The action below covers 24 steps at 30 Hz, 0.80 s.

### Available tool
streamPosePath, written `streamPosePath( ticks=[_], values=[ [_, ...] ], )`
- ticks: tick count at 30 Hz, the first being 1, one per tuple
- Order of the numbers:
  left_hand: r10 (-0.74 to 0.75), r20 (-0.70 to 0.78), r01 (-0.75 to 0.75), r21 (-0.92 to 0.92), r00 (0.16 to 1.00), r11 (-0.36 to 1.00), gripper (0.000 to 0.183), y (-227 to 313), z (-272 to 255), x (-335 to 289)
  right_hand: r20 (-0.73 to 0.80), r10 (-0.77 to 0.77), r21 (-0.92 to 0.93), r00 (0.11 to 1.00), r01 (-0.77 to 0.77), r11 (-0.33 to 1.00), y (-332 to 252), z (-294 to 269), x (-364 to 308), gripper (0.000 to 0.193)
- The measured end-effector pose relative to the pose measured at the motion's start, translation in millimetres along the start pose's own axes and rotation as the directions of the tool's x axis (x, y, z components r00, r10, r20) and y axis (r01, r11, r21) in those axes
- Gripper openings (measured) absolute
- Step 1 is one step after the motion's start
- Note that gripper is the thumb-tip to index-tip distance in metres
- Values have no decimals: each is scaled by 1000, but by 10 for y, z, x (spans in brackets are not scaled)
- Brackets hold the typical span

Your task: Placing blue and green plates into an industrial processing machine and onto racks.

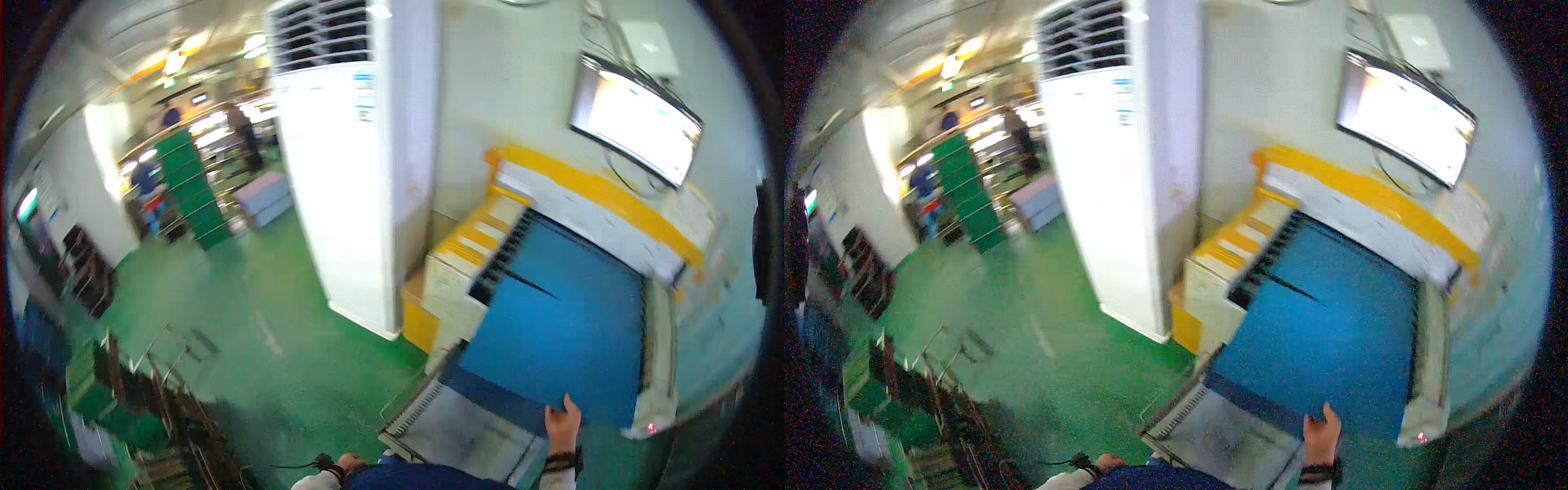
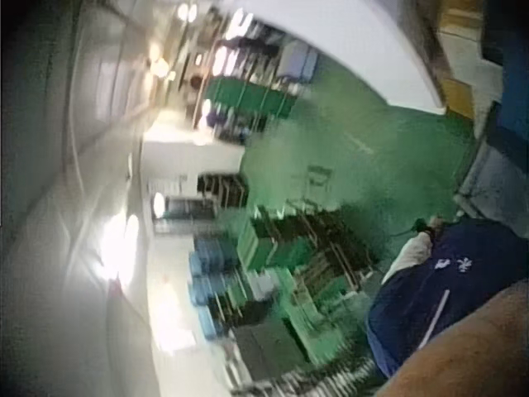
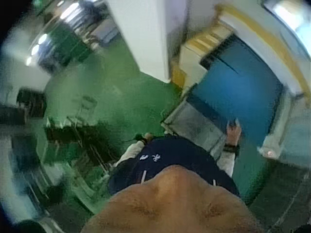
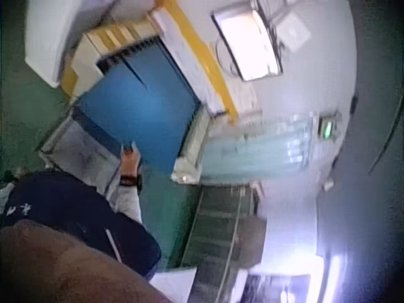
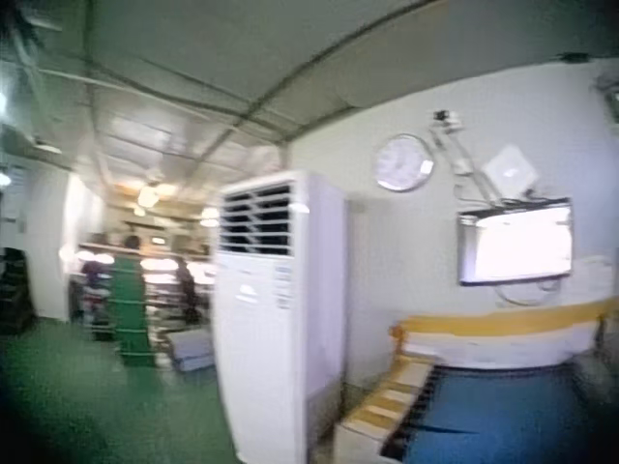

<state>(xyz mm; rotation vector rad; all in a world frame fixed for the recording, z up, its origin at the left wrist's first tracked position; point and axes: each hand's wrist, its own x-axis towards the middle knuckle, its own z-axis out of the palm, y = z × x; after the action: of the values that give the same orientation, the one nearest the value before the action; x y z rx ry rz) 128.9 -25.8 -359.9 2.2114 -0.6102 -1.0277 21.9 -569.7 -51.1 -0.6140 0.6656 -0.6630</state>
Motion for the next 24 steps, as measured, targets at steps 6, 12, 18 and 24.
streamPosePath(
  ticks=[6, 12, 18, 24],
  values=[
    [-328, 2, 320, -224, 945, 921, 41, -164, 395, 218, 7, -10, -191, 1000, 11, 982, 180, 202, -254, 15],
    [-276, -53, 269, -111, 960, 957, 55, -47, 365, 333, 79, -129, -455, 988, 151, 878, 92, 755, -626, 18],
    [-40, -118, 66, 226, 992, 972, 44, -209, 456, 558, 507, -147, -795, 849, 527, 302, 174, 542, -486, 17],
    [-287, -54, 284, -52, 956, 957, 34, -56, 357, 585, -52, 164, -103, 985, -169, 980, 85, 788, -633, 16]
  ],
)
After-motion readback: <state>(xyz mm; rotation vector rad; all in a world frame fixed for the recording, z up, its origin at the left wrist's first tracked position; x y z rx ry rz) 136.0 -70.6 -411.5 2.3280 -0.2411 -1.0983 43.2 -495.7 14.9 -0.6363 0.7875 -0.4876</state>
